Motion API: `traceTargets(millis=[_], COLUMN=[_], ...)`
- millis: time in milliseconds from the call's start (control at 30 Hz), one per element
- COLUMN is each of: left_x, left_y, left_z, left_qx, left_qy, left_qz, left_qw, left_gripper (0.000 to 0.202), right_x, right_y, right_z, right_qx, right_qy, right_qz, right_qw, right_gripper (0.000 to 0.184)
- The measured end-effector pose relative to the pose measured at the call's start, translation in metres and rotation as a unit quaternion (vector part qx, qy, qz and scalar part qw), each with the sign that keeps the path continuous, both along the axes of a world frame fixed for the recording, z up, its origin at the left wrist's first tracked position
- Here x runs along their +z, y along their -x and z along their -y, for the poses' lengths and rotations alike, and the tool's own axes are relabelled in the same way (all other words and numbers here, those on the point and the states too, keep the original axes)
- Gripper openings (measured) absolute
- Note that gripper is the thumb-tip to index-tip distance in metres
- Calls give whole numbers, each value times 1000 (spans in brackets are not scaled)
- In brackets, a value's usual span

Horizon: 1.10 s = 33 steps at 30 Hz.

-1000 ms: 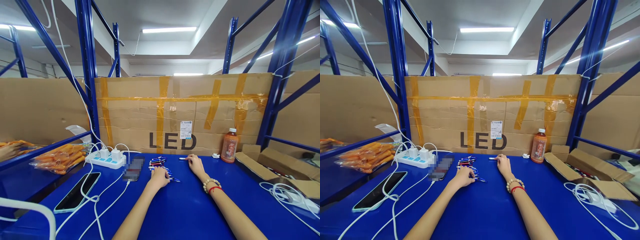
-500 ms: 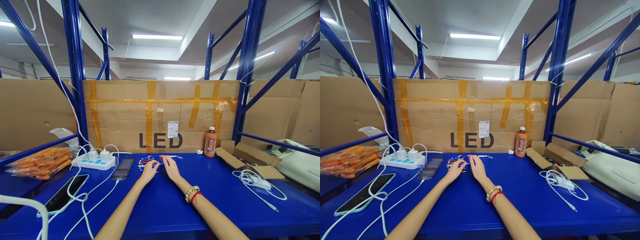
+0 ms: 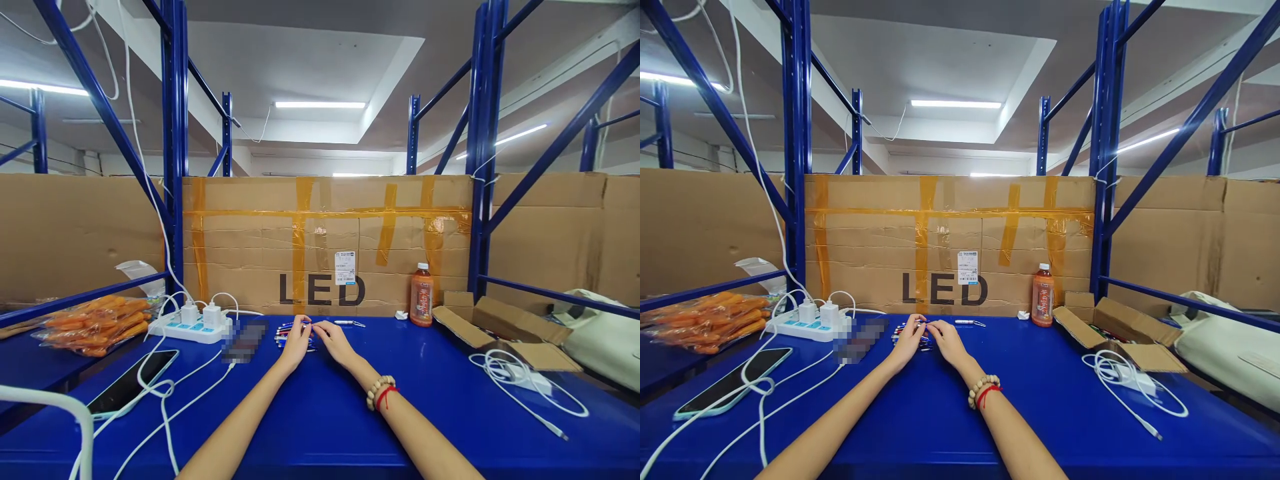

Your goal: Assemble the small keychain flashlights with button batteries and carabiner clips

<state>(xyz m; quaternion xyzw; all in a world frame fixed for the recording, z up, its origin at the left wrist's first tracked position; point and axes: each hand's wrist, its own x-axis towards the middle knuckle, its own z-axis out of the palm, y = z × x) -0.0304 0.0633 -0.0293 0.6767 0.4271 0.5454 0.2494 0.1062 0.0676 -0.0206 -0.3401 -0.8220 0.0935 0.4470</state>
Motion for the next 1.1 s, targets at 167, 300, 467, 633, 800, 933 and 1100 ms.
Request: traceTargets(millis=[167, 300, 467, 633, 800, 933, 1100], left_x=[1, 1, -1, -7, -9, -4, 1], left_y=[4, 8, 7, -4, -20, -25, -21], left_z=[-4, -5, -3, 4, 22, 23, 1], left_qx=[-4, -8, -18, 22, -5, -46, -73], left_qy=[-19, -24, -34, -59, -105, -131, -122], left_qz=[-51, -82, -99, -82, -103, -110, -65], left_qw=[998, 996, 994, 995, 989, 984, 988], left_gripper=[25, 25, 23, 25, 38, 40, 38], right_x=[-6, -11, -14, -16, -19, -20, -20], right_y=[-6, -6, -7, -19, -31, -39, -50], right_z=[-8, -9, -11, -21, -33, -38, -39], right_qx=[-2, 2, 19, 30, 43, 85, 119], right_qy=[3, 30, 65, 80, 97, 124, 167], right_qz=[-21, -21, 2, 9, -17, -28, -38], right_qw=[1000, 999, 998, 996, 994, 988, 978], right_gripper=[17, 19, 33, 37, 41, 43, 50])
